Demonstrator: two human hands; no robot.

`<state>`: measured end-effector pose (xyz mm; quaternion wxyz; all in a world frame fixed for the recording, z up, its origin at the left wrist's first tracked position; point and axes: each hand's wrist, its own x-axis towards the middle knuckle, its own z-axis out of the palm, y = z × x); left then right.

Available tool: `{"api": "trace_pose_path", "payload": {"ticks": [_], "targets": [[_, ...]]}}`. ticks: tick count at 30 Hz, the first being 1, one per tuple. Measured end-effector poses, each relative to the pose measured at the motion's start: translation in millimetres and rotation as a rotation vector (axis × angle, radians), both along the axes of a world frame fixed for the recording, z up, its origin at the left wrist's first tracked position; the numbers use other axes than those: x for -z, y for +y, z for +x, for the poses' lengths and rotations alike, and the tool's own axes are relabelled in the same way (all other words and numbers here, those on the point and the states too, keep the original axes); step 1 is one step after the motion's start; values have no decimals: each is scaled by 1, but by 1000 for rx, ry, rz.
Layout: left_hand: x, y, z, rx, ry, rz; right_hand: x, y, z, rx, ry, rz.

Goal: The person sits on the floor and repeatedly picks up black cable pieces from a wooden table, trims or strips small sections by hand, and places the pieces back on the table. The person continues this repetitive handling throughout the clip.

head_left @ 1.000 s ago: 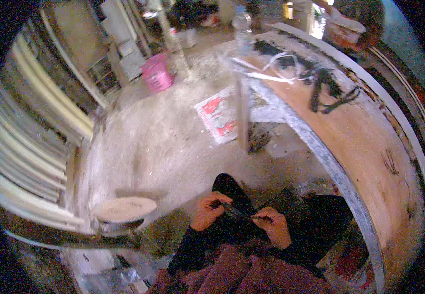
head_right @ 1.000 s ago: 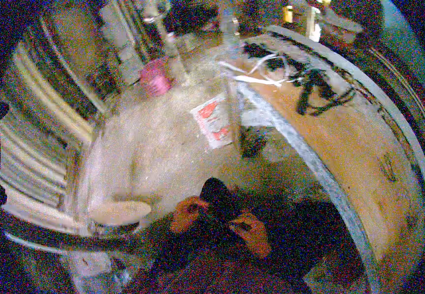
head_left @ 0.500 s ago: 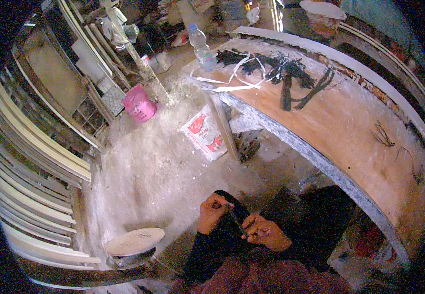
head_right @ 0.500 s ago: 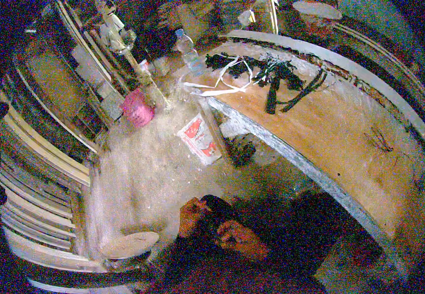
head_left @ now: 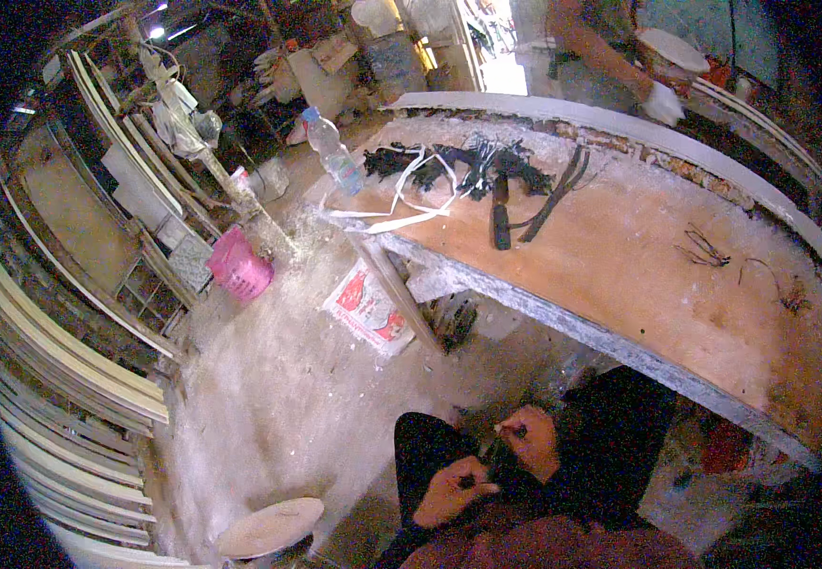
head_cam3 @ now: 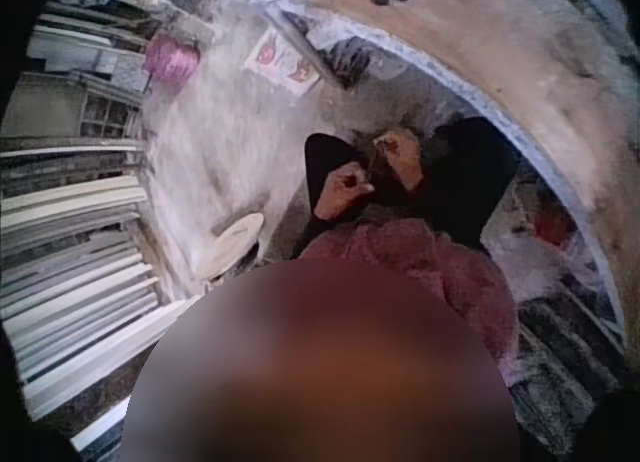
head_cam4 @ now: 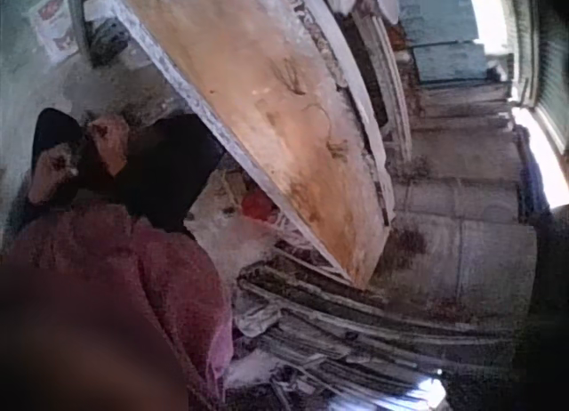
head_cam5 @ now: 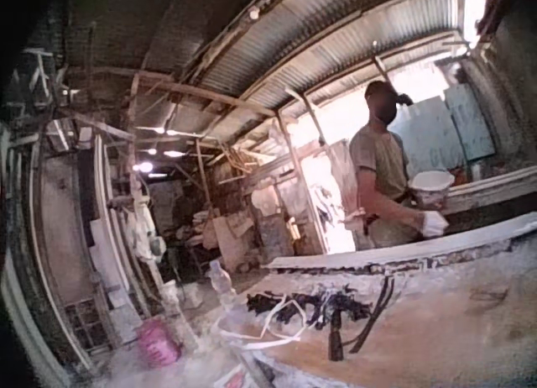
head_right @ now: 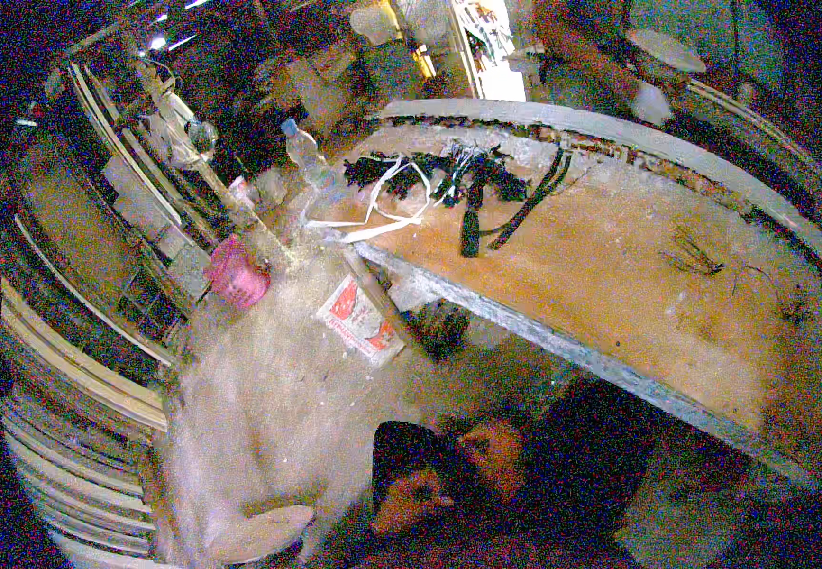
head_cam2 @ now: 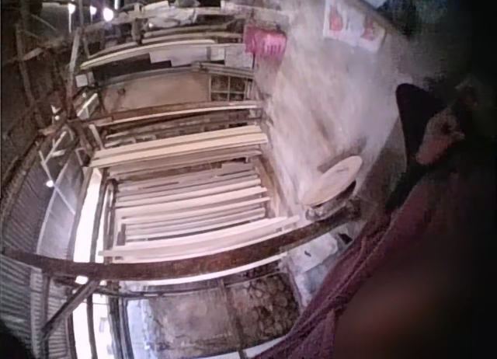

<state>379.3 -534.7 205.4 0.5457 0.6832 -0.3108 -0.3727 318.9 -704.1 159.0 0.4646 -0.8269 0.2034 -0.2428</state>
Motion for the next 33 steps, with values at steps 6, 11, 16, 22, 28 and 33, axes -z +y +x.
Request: {"api": "trace_pose_path", "payload": {"ticks": [6, 11, 16, 22, 28, 33], "targets": [[5, -5, -3, -43, -33, 62, 11, -4, 5, 63, -312, 29], [11, 6, 12, -298, -171, -130, -4, 7, 0, -72, -66, 200], [9, 27, 34, -720, -138, -147, -23, 8, -7, -482, -36, 336], [15, 26, 49, -615, -754, -5, -51, 45, -6, -934, -217, 297], [18, 16, 37, -683, -642, 12, -57, 33, -7, -862, -268, 347], [18, 9, 28, -410, -791, 83, -62, 29, -14, -704, -144, 567]]}}
